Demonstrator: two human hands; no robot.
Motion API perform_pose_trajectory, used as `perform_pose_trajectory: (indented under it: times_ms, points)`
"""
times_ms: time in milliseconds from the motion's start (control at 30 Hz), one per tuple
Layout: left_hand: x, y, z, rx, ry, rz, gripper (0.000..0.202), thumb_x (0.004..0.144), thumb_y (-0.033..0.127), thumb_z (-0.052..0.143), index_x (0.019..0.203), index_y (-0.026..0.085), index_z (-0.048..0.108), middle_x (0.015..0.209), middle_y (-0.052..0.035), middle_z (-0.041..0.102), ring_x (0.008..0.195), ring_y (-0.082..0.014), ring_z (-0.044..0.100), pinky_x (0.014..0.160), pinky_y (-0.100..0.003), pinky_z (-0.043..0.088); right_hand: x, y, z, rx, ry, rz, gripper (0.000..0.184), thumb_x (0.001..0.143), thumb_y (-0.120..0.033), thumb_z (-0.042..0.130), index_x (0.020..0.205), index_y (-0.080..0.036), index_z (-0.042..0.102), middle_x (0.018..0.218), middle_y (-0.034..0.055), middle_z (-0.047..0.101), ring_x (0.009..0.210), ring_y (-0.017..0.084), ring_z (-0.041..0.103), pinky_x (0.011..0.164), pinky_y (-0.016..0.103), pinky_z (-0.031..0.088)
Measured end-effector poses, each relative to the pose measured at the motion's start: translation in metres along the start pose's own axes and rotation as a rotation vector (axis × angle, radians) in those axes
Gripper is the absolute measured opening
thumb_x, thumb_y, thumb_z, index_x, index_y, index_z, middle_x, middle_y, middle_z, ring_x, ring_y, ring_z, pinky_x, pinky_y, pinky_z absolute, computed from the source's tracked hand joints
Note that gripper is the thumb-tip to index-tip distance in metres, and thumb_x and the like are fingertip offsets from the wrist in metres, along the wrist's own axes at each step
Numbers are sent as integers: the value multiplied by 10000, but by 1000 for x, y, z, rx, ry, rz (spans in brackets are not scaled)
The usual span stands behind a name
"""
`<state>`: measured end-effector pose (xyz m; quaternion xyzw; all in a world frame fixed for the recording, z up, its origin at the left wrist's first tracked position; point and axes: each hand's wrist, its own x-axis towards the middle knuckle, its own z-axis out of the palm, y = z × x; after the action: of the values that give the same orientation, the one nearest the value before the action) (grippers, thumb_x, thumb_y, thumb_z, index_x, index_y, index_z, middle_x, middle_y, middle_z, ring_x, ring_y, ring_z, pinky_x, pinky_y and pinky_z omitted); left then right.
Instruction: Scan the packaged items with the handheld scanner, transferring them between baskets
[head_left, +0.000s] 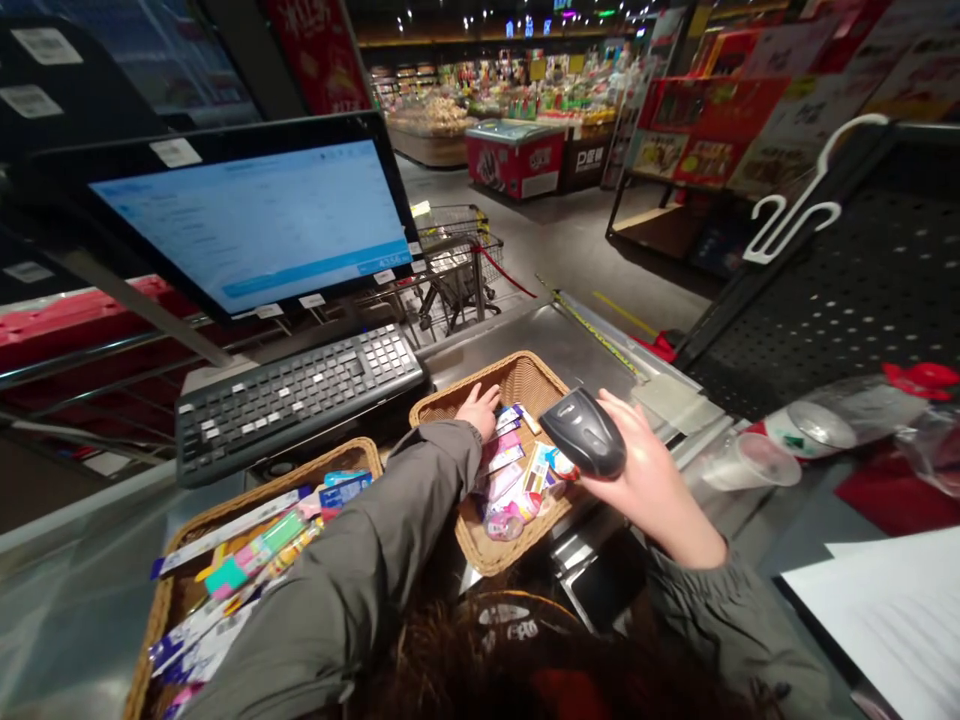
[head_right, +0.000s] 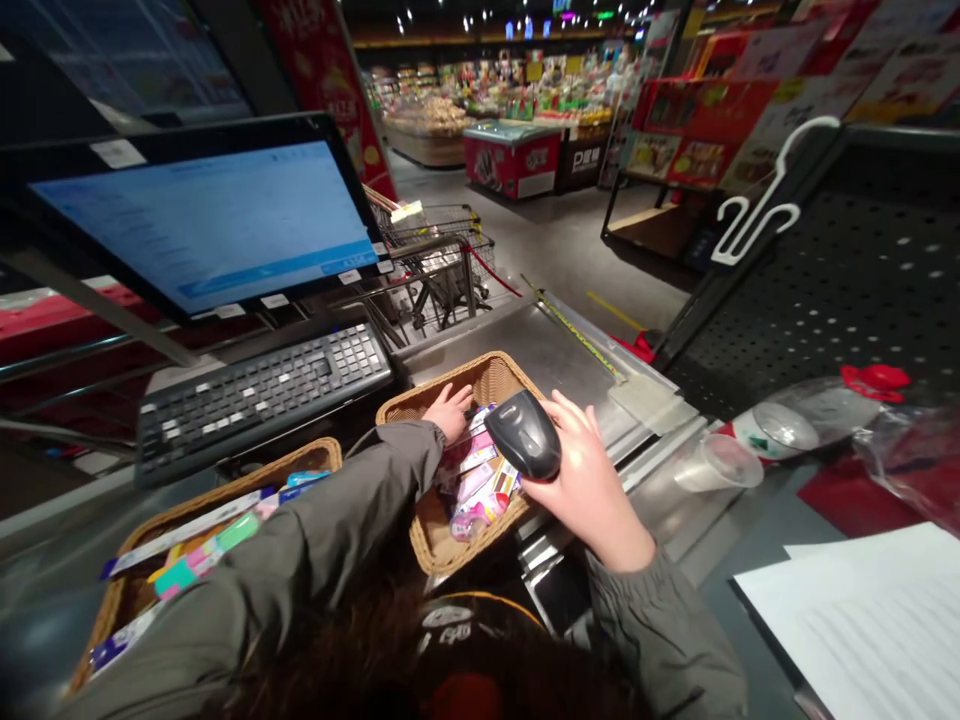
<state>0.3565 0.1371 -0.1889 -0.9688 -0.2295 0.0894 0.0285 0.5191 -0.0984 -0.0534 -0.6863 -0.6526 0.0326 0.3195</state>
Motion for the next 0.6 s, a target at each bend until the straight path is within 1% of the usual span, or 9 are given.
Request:
perform_pose_trajectory:
  times_ms: [100,167,267,333,433,500,567,600]
  points:
    - [9,2,9,5,5,-2,282,892,178,520,987,184,785,1467,-130,526,1482,-274,296,1230,-551,158,6,4,1,21,-14,8,557,780,-368,680,1299,-223,538,1350,163,586,1392,388,433,1152,692,265]
    - [14,5,14,8,7,-14,301,887,170,515,1023,187,783,1463,-140,525,1468,-289,320,1222,-565,177,8,6,2,32,-20,11,547,782,-362,674,1294,-219,543,1360,164,581,1395,383,430,1154,688,263]
    - [18,9,18,9,5,-35,334,902,166,483,1075,167,769,1460,-164,521,1461,-306,329,1214,-586,176,11,10,3,47,-20,17,522,778,-353,669,1268,-210,555,1367,171,576,1398,378,428,1158,687,255]
    - [18,12,19,7,2,-48,341,906,158,469,1069,151,769,1437,-181,541,1460,-318,327,1205,-595,187,11,12,3,55,-18,23,513,772,-346,669,1254,-208,560,1360,174,582,1399,379,426,1157,691,250]
    - [16,16,17,3,-1,-62,320,876,140,493,1020,155,779,1375,-191,592,1449,-340,338,1175,-616,233,11,13,4,55,-26,37,534,759,-326,673,1267,-212,550,1359,170,583,1400,377,426,1156,687,257]
    - [15,18,13,0,-5,-56,276,837,143,541,973,152,781,1331,-193,618,1433,-348,361,1164,-611,260,11,14,4,57,-20,43,562,747,-309,672,1285,-216,540,1362,164,581,1396,376,432,1155,681,263]
    - [15,19,4,-3,-3,-39,242,775,158,612,956,144,771,1295,-188,635,1416,-343,385,1169,-586,276,10,14,3,57,-11,44,580,740,-297,670,1298,-222,532,1365,159,579,1396,378,430,1153,678,267]
    - [16,19,-2,-5,4,-32,255,745,170,641,967,143,763,1278,-181,642,1406,-338,400,1173,-574,281,9,14,3,55,-6,45,585,739,-296,669,1301,-224,529,1366,157,579,1399,380,426,1153,679,264]
